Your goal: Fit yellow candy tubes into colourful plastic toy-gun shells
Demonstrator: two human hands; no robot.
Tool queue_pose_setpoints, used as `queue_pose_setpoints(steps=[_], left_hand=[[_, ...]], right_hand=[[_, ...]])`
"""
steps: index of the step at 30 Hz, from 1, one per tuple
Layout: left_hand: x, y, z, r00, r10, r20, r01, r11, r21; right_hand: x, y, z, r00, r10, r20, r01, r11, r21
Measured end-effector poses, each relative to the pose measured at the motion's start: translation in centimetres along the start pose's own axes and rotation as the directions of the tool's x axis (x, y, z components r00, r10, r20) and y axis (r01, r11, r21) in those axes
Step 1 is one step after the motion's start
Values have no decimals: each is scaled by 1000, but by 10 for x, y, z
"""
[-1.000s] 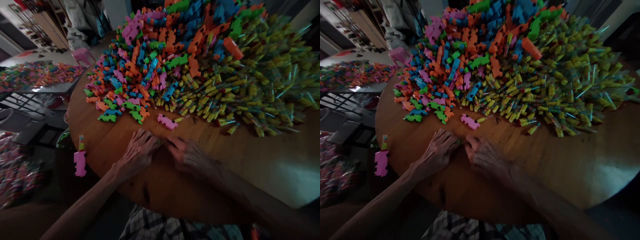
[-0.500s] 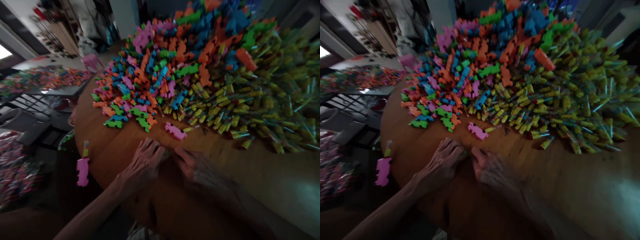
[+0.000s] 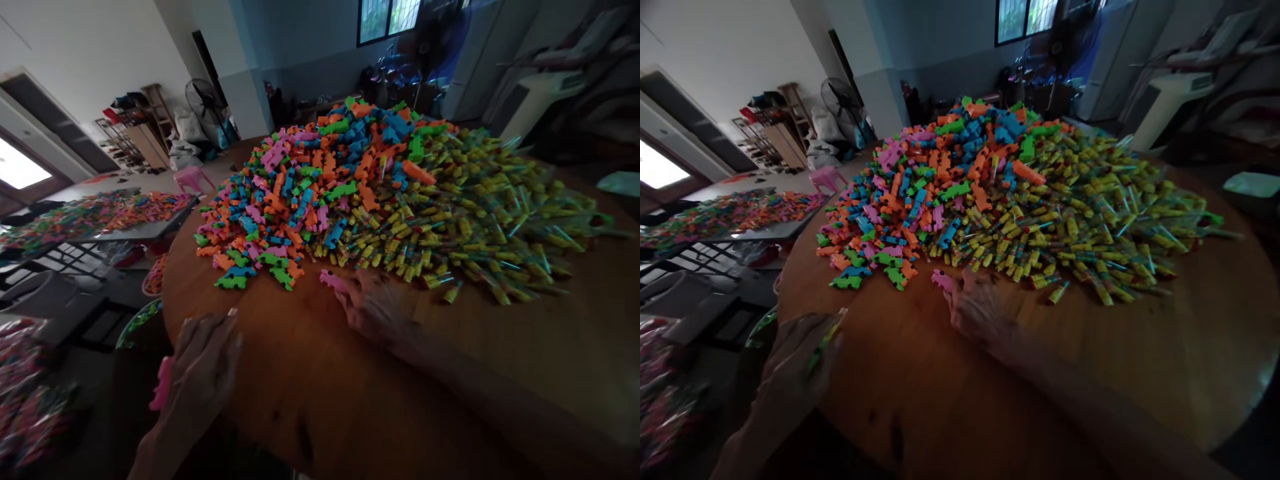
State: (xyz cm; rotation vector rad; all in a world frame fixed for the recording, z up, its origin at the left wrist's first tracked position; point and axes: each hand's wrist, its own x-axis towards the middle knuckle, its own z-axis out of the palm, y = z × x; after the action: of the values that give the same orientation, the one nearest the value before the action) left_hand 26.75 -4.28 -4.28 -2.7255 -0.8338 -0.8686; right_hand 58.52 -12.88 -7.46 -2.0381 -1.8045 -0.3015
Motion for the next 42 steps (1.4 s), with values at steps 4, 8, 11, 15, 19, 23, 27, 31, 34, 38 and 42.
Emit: queue_pose_setpoints(steps=[4, 8, 11, 15, 19, 23, 27, 31, 34, 38, 42], left_hand=[[33, 40, 30, 989, 98, 108, -90, 993, -72], [67, 69, 64, 954, 170, 248, -130, 977, -171], [89, 77, 80, 929, 214, 301, -160, 968, -194], [108, 76, 90, 901, 249, 355, -167, 955, -246], [108, 66, 92, 901, 285, 327, -147, 910, -388], [103, 55, 89, 903, 316, 290, -160, 876, -455], [102, 55, 88, 909, 303, 285, -160, 888, -432], [102, 61, 90, 913, 289, 287, -157, 900, -406], [102, 65, 90, 915, 287, 285, -155, 900, -407], [101, 66, 89, 909, 278, 312, -134, 902, -411], [100, 65, 91, 905, 276, 324, -123, 898, -422]], right_hand=[[-9, -3, 0, 995, -72, 69, 68, 996, 66], [-13, 5, -11, 997, -63, 49, 55, 987, 150], [-6, 14, -20, 982, 76, 171, -77, 997, -5], [6, 23, -28, 949, 76, 307, -40, 992, -122], [3, 30, -30, 951, -21, 310, 30, 999, -23], [-8, 32, -28, 960, -77, 270, 46, 992, 121], [-13, 28, -22, 964, -126, 235, 82, 979, 189], [-12, 23, -16, 963, -138, 233, 80, 967, 243], [-10, 22, -16, 958, -149, 246, 88, 966, 243], [-10, 21, -16, 957, -144, 254, 86, 970, 226], [-6, 22, -19, 933, -187, 307, 133, 973, 189]])
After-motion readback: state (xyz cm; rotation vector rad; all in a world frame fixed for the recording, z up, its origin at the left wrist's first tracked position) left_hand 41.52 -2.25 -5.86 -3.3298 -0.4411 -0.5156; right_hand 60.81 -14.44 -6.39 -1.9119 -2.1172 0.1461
